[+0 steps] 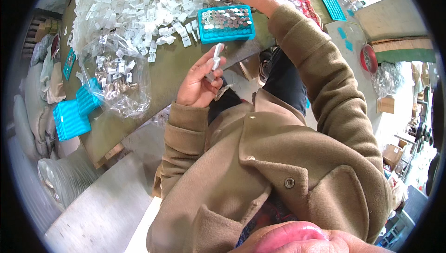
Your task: The person repeatedly picks small white plastic housings and metallic components from a table, inserts the metal parts into the housings, and places the assembled units into a blue tray. The process is continuous and repetitive throughout the clip.
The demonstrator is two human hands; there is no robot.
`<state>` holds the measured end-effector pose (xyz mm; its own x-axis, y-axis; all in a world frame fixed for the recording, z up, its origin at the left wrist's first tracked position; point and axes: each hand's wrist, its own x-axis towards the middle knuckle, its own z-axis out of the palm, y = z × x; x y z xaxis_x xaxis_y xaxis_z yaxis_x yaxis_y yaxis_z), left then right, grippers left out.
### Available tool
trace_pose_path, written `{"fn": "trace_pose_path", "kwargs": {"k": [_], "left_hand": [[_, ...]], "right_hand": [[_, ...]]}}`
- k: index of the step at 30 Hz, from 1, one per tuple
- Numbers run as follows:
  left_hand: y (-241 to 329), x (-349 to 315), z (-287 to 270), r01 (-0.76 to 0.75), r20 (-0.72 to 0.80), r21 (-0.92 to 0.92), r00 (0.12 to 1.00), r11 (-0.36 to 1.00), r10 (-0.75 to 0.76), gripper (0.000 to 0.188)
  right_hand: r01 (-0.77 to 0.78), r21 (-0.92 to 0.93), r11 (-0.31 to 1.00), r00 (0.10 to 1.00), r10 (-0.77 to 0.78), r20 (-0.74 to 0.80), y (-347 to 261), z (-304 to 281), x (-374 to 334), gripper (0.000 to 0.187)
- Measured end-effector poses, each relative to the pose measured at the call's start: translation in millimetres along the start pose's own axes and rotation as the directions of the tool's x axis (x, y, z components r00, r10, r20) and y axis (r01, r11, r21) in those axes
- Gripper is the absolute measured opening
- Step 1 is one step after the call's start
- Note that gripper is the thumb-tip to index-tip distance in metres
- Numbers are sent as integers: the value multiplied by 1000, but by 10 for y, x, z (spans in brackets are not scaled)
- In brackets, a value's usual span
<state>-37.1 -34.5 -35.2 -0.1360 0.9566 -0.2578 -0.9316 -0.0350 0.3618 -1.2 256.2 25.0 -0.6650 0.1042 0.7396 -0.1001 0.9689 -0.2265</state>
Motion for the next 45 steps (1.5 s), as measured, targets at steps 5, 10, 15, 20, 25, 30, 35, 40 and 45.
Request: {"fn": "trace_pose_path", "kwargs": {"k": [5,10,15,20,25,30,35,40,45], "left_hand": [[43,4,74,-44,-14,-32,999,999,43,37],[30,-29,147,-141,-113,205,980,969,166,25],[-38,-7,197,-160,-177,285,960,945,216,26],[-42,-6,188,-110,-93,301,985,947,144,34],[-71,-8,231,-144,-173,216,968,966,183,30],[-139,5,353,-106,-310,358,924,928,225,16],[-238,25,426,-52,-315,398,930,916,189,15],[-351,64,468,-184,-370,369,870,911,326,16],[-368,37,522,-259,-352,545,793,798,498,16]], "right_hand": [[-264,521,812,965,220,145,-326,-55,96,15],[-560,673,484,828,319,460,-716,-223,-114,19],[-762,647,28,645,134,753,-1008,-280,-401,22],[-811,580,79,579,255,774,-1093,-316,-589,20],[-729,683,41,653,340,677,-1124,-297,-724,16],[-750,634,186,628,502,595,-1210,-308,-823,12],[-553,534,639,826,503,253,-1364,-307,-872,15],[-689,569,449,688,653,318,-1366,-203,-976,11],[-626,780,2,620,608,496,-1329,-142,-1090,14]]}}
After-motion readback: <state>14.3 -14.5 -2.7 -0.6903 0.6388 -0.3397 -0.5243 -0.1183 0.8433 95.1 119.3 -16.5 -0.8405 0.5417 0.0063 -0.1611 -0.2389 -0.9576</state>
